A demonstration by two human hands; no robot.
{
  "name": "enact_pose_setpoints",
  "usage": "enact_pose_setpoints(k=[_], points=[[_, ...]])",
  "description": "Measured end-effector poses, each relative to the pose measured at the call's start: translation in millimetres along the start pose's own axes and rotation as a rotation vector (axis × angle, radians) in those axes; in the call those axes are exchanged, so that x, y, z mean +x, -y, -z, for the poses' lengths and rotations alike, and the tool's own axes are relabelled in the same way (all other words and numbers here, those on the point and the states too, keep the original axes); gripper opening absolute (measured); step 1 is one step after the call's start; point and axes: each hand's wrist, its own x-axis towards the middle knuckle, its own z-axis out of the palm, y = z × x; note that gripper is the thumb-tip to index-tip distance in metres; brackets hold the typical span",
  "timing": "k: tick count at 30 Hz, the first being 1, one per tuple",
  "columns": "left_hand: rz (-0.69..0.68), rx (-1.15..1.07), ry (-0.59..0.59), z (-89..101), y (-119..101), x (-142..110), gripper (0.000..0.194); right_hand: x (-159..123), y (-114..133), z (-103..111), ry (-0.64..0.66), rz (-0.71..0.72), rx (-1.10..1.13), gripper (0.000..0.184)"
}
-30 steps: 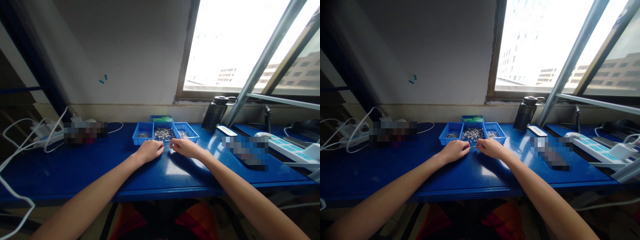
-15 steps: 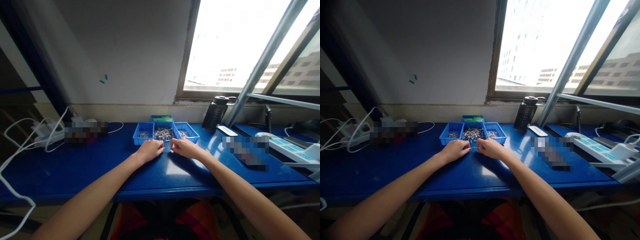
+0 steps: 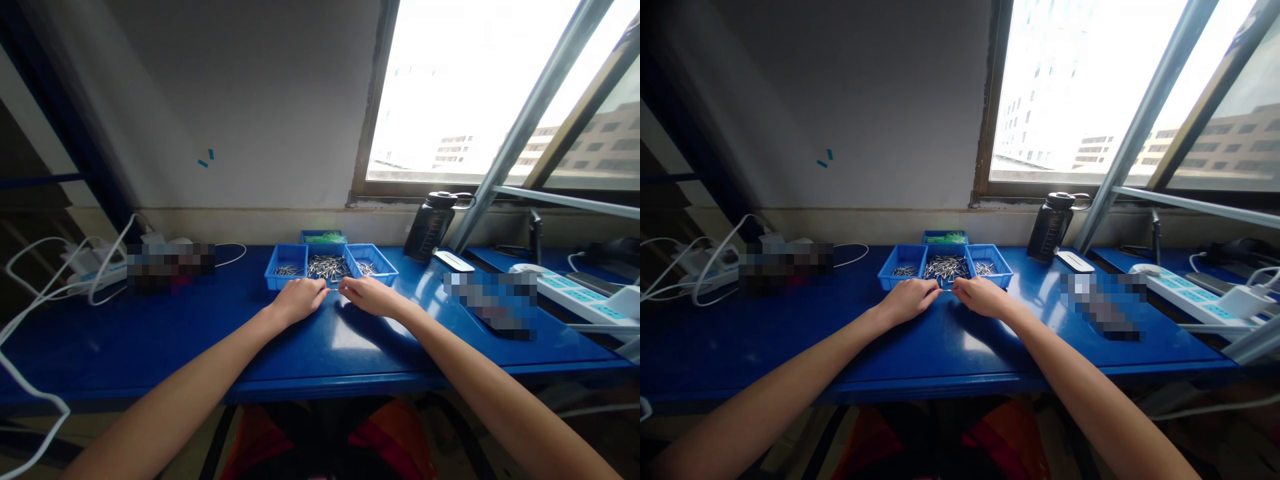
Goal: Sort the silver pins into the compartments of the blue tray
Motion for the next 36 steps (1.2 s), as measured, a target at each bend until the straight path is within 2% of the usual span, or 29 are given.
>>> enact_pose_setpoints(k=[6,11,20,30,33,36], points=[[0.002,0.004,-0.008,-0.9,0.1,0.1,0.035,0.6,-0.1,-1.4,0.036,-0.021,0.049,0.027],[0.006,-0.098,-0.057,1.1,-0.9,-0.1,0.030,1.1,-0.2,-3.2,0.027,0.006,0.085,0.027],[-0.064,-0.184,-0.062,-0.1,-1.0,-0.1,0.025,1.0,1.1,-4.5,-0.023,0.029,0.178,0.024],[-0.157,-0.191,-0.058,2.8,-4.9,-0.2,0.021,2.7,6.7,-10.0,-0.010,0.094,0.187,0.023],[-0.141,-0.187,-0.059,3.1,-5.3,-0.6,0.021,2.5,6.1,-8.4,-0.019,0.071,0.148,0.021],[-0.068,-0.153,-0.029,2.7,-3.9,-1.4,0.022,2.0,4.5,-5.6,-0.039,0.041,0.105,0.024]])
